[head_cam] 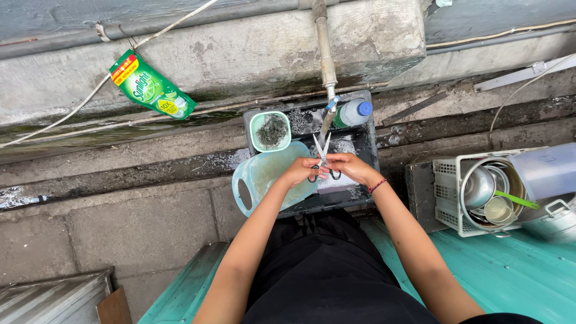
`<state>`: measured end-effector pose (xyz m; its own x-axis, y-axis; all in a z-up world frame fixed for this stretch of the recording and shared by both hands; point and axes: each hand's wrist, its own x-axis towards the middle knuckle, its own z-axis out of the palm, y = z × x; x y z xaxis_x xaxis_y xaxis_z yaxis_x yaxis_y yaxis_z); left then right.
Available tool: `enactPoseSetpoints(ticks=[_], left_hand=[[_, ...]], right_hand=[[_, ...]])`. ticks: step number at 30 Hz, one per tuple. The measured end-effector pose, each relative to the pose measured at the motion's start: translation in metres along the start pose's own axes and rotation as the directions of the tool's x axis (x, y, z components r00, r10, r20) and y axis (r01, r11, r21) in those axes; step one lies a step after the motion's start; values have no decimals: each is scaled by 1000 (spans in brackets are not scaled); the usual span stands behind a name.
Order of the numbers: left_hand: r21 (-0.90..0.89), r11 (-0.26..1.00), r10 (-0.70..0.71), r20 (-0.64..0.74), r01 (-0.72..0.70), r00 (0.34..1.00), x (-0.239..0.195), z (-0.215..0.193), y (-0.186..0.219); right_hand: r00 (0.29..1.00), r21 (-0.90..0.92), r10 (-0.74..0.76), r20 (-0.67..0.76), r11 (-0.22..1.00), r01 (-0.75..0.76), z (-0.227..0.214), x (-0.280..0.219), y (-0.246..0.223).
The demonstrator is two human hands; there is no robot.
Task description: The person scrubs a light blue plastic cutting board with a soapy sponge and rinses it under a running tap. They then wash a metal lid, a small plastic cup, and a metal strainer, rinsing each item thoroughly. Finally, they wash a pair of scissors and the cutting board again before placing the items in a white plastic basket.
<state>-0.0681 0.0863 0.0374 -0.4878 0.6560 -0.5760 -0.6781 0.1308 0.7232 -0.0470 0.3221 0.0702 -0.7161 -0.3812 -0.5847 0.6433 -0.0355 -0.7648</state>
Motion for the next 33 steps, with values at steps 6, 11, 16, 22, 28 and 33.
enactPoseSetpoints(ticks=[6, 11, 16, 22, 28, 33], left_hand=[[-1, 999, 48, -116, -49, 992, 7, -22, -1], [-19, 984, 167, -211, -174, 963, 40, -44, -2], [86, 995, 73, -240, -53, 968, 59, -32, 10], [-51, 996, -82, -183, 74, 980, 33, -20, 18], [-220, 975, -26, -103, 3, 994, -3, -12, 8], [-259, 966, 13, -29, -20, 999, -12, -12, -1]], right_hand=[[957, -105, -135, -255, 988, 112, 29, 33, -17], [867, -205, -288, -406, 954, 221, 44, 51, -25], [771, -127, -334, -542, 940, 318, 67, 52, -35], [800, 20, -359, -482, 908, 419, 57, 51, -39], [922, 108, -88, -377, 985, 138, 63, 29, -70], [917, 58, -115, -382, 987, 149, 66, 29, -80]])
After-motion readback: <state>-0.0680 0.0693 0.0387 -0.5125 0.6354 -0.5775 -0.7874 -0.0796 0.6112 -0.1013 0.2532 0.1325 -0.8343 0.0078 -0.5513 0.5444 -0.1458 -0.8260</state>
